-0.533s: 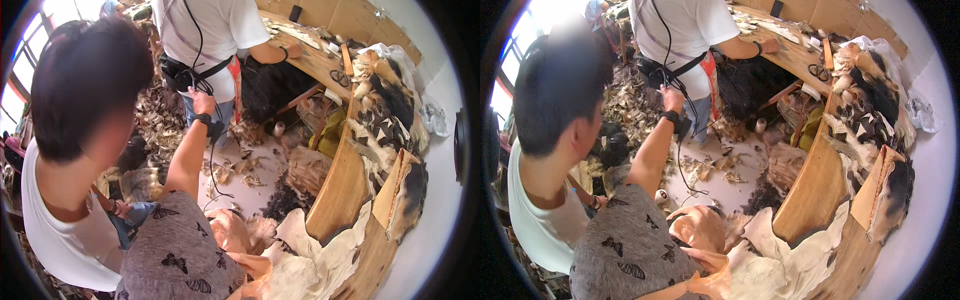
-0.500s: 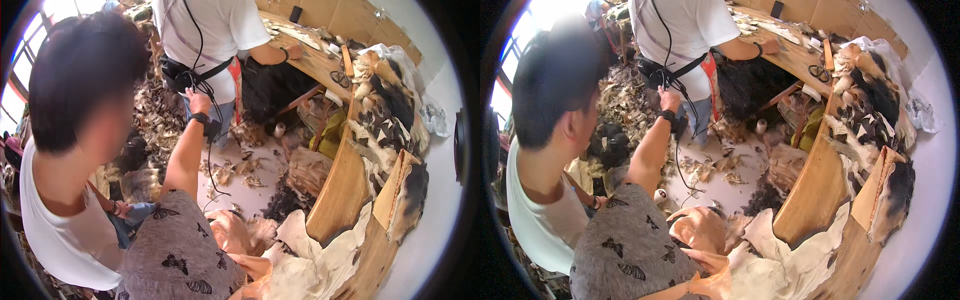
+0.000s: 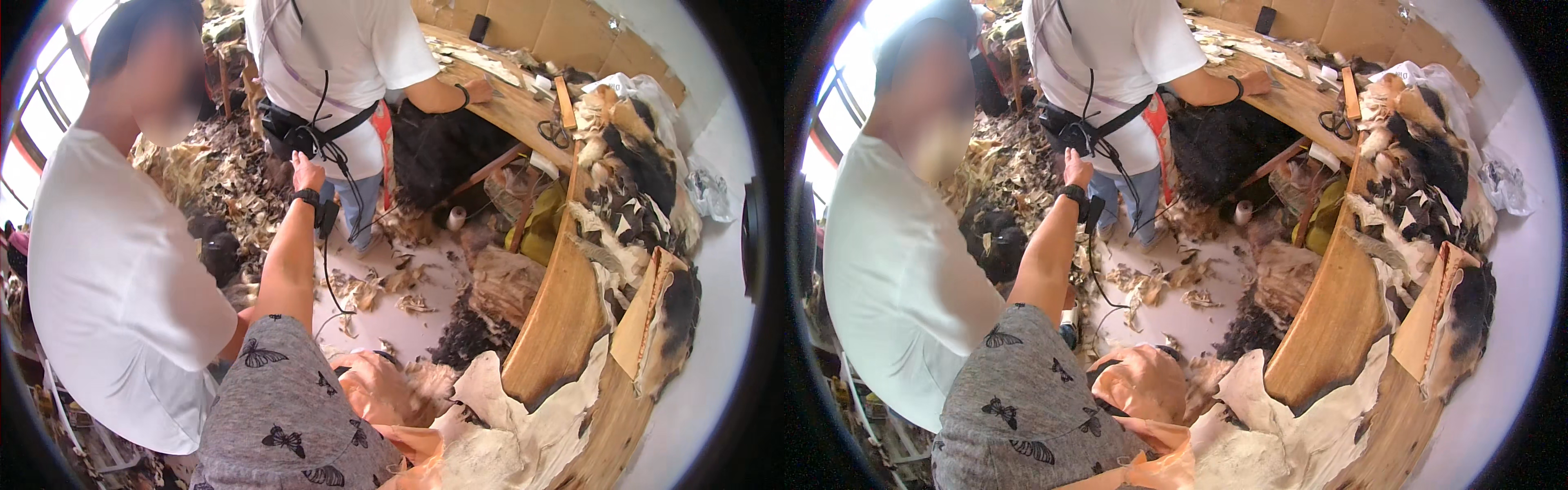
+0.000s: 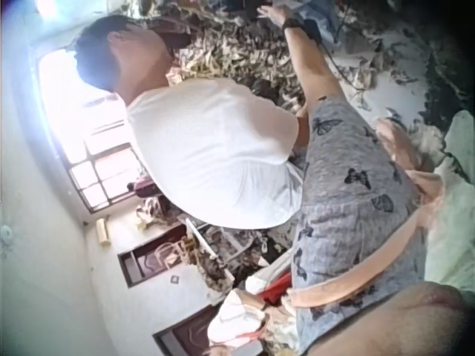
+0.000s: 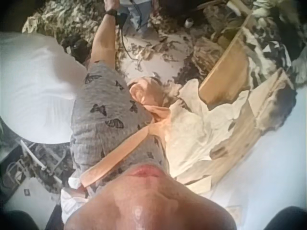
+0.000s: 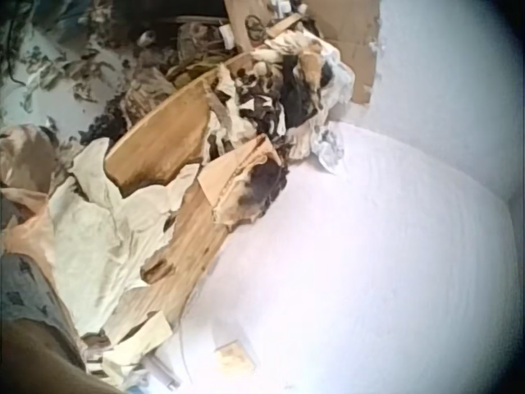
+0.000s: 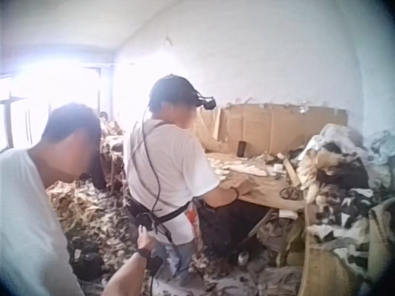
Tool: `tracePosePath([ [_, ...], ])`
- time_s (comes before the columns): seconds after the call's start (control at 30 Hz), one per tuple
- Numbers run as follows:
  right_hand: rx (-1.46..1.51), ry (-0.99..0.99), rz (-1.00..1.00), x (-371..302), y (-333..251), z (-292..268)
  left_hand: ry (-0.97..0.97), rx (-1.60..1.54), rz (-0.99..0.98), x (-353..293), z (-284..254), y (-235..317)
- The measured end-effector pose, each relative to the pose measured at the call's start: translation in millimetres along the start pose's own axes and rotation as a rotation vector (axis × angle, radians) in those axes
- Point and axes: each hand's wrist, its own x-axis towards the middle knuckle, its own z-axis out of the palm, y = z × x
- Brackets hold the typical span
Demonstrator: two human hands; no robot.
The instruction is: Inspecting, sorting, and cutting animal pelts in a leather-working workshop.
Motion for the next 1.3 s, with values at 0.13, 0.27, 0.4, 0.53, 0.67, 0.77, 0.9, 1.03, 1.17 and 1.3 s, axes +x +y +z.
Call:
tracePosePath([
  [0.13, -0.032, 0.036, -0.002, -8, -2, 3, -0.17, -0.13, -0.045, -7, -5, 8],
  [0.27, -0.064, 0.065, -0.023, -9, 1, 6, -0.157, -0.11, -0.082, 5, 6, -3],
  [0.4, -0.128, 0.098, -0.026, -16, 7, 2, -0.149, -0.124, -0.059, -3, 13, 9],
  [0.53, -0.149, 0.135, -0.023, -20, 9, 9, -0.073, -0.225, -0.007, 3, 37, -4],
  [0.67, -0.106, 0.178, 0.005, -30, -19, 35, 0.416, 0.07, 0.314, -12, 44, -12],
  [0.77, -0.076, 0.216, 0.061, -43, -43, 53, 0.319, -0.639, 0.3, -91, -25, 65],
  [0.9, -0.038, 0.273, 0.077, -41, -59, 75, 0.004, -1.042, 0.502, -172, -83, 136],
  [1.03, -0.058, 0.306, 0.068, -53, -50, 81, -0.334, -1.234, 0.727, -249, -122, 208],
  [1.17, -0.096, 0.342, 0.028, -56, -46, 82, -0.988, -1.198, 1.055, -348, -140, 231],
  [1.3, -0.179, 0.386, -0.082, -44, -8, 71, -1.49, -1.244, 1.644, -454, -142, 224],
])
